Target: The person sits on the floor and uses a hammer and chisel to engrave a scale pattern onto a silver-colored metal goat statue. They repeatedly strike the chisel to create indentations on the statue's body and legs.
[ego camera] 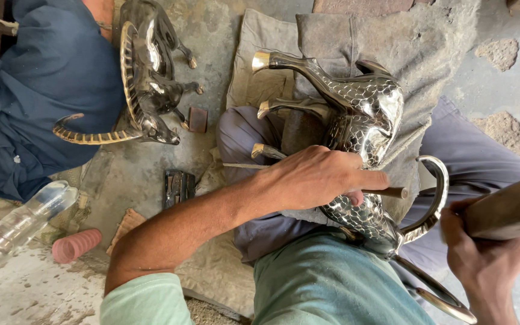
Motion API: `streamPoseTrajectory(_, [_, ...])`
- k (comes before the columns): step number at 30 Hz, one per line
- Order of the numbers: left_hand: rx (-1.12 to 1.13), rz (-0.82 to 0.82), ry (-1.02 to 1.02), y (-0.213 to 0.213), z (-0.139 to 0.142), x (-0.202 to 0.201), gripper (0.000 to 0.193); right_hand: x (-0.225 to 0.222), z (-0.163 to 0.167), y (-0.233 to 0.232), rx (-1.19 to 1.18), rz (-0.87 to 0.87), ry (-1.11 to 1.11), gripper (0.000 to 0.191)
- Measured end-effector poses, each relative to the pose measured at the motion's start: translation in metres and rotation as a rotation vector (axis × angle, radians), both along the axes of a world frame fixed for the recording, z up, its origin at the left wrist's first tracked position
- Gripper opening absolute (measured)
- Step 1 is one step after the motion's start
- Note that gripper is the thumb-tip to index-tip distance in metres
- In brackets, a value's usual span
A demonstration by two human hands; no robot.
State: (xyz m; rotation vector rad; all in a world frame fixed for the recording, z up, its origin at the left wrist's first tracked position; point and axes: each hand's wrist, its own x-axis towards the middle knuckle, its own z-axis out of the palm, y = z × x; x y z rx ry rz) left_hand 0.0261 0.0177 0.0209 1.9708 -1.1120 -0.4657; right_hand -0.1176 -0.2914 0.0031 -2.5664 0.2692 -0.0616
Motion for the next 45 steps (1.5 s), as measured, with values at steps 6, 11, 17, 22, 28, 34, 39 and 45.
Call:
streamPoseTrajectory(6, [0.038, 0.030, 0.058, 0.002, -0.005, -0.003, 0.035, 0.011, 0.013, 0.005, -0.224, 0.350, -0.156, 0.009])
streamPoseTrajectory(11, [0.004, 0.084, 0.031, 0.005, -0.013, -0.011, 0.046, 0.016, 0.030, 0.013, -0.213, 0.199, 0.012, 0.023])
streamPoseTrajectory(17, [-0.078, 0.203, -0.029, 0.009, -0.021, -0.021, 0.045, 0.031, 0.051, 0.027, -0.249, 0.175, 0.121, 0.031])
streamPoseTrajectory(22, [-0.078, 0.277, 0.075, 0.009, -0.023, -0.025, 0.034, 0.049, 0.050, 0.019, -0.249, 0.296, 0.259, 0.040])
streamPoseTrajectory(28, [-0.069, 0.314, 0.060, 0.010, -0.019, -0.030, 0.036, 0.053, 0.020, 0.003, 0.208, 0.119, 0.195, 0.037])
streamPoseTrajectory(34, [-0.114, 0.407, 0.107, 0.012, -0.017, -0.040, 0.028, 0.065, 0.026, 0.003, -0.096, 0.306, 0.213, 0.026])
streamPoseTrajectory(39, [-0.124, 0.498, 0.129, 0.012, -0.018, -0.048, 0.027, 0.083, 0.038, 0.017, -0.205, 0.275, 0.275, 0.041])
streamPoseTrajectory(45, [-0.222, 0.525, 0.165, 0.010, -0.017, -0.050, 0.035, 0.102, 0.044, 0.020, -0.435, 0.436, 0.327, 0.050])
